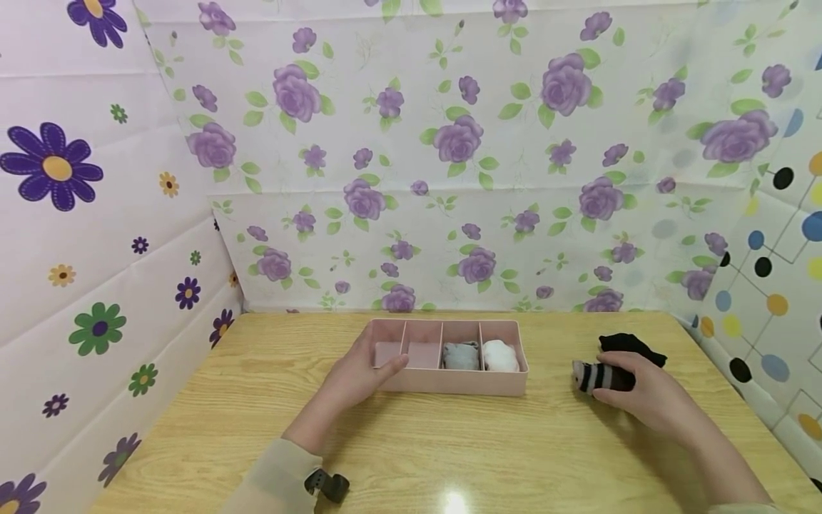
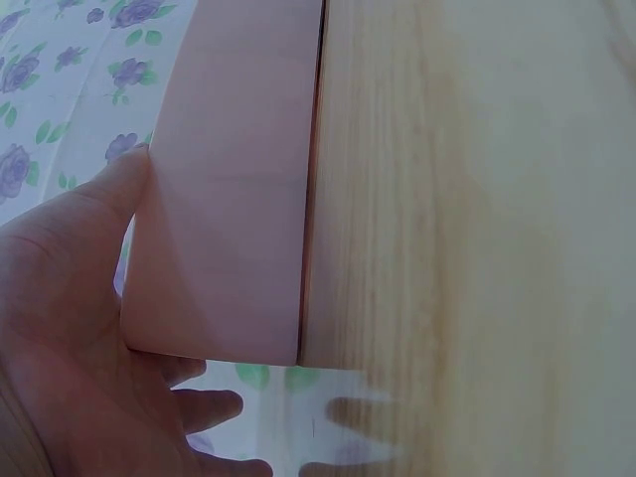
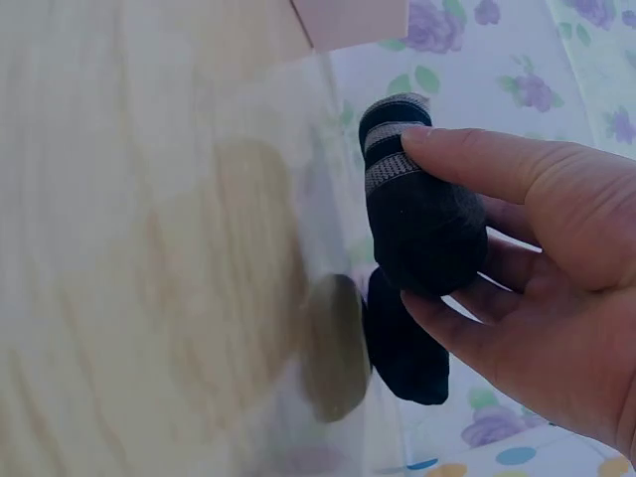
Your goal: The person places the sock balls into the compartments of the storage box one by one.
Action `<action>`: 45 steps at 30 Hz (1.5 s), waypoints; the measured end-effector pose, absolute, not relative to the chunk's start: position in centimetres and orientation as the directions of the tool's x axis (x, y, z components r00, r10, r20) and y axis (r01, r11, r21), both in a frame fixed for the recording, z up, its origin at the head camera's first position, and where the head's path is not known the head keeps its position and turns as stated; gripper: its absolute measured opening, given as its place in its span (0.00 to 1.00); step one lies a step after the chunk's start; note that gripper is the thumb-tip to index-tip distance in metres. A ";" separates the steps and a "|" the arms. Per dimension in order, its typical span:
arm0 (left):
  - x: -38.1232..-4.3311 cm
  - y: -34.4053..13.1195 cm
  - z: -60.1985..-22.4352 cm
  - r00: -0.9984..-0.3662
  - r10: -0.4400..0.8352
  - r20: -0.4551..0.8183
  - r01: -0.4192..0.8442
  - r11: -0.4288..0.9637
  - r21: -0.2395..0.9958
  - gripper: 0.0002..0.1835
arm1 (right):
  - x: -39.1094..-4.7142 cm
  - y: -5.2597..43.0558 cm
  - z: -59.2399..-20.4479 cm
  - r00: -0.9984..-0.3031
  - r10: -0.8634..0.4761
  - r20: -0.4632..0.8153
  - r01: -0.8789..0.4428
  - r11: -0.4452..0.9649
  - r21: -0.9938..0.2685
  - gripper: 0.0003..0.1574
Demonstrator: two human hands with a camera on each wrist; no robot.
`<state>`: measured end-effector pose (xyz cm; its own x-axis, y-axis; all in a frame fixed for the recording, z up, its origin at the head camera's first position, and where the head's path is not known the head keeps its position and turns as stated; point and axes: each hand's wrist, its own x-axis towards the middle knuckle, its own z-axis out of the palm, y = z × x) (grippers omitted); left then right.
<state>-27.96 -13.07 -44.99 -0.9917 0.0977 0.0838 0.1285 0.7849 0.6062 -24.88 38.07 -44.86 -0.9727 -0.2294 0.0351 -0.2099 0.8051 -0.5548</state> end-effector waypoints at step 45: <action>-28.2 -13.0 -45.2 -0.991 0.099 0.090 0.133 0.781 0.609 0.64 | -29.1 21.1 -39.9 -0.915 -0.316 0.249 -0.400 0.644 -0.653 0.46</action>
<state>-28.17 -13.03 -45.25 -0.9910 0.0992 0.0898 0.1335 0.7815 0.6095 -29.12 21.07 -39.92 -0.9155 -0.3162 0.2489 -0.3997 0.6436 -0.6527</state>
